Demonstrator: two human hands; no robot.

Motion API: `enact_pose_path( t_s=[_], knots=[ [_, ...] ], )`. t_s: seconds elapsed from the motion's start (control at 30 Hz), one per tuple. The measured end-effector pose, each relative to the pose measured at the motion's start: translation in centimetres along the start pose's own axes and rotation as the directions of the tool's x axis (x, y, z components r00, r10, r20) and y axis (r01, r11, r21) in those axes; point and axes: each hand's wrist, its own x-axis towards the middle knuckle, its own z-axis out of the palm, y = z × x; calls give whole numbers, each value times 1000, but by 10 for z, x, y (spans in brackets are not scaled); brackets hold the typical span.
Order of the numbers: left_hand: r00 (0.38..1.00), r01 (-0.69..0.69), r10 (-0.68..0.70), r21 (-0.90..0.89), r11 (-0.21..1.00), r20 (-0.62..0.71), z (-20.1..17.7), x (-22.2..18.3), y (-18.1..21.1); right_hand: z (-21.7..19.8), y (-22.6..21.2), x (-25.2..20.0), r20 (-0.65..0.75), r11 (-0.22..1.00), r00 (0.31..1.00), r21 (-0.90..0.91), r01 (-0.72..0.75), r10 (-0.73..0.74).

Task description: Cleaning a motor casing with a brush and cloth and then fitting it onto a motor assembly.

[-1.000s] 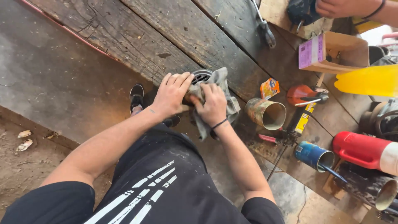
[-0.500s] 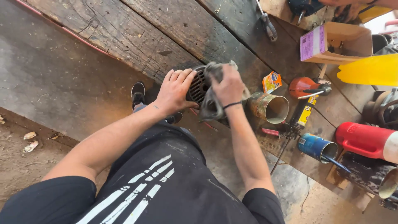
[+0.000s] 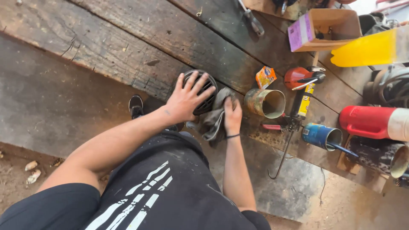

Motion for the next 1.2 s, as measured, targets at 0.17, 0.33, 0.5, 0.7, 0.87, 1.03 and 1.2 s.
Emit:
enact_pose_path(
  t_s=[0.17, 0.33, 0.5, 0.7, 0.87, 1.03, 1.2],
  knots=[
    [983, -70, 39, 168, 983, 179, -2, 30, 10, -9, 48, -20, 9, 956, 998, 288, 62, -68],
    [982, -113, 99, 82, 990, 161, -18, 35, -15, -39, 57, -27, -39, 912, 997, 404, 76, -66],
    [989, -42, 132, -749, 661, 61, -54, 45, -104, -35, 23, -44, -61, 911, 991, 390, 130, -116],
    [969, 215, -209, -875, 434, 135, -75, 30, -159, -9, 4, -21, -56, 929, 954, 216, 301, -296],
    [912, 328, -405, -704, 630, 62, -59, 50, -135, 42, -95, -20, -89, 675, 705, -394, 624, -704],
    [904, 352, -428, -568, 744, 1, -46, 66, -105, 127, -59, 58, -9, 190, 315, -814, 549, -949],
    [917, 324, -399, -590, 740, 3, -58, 68, -89, 133, -75, 38, 208, 271, 636, -775, 571, -743]
  ],
)
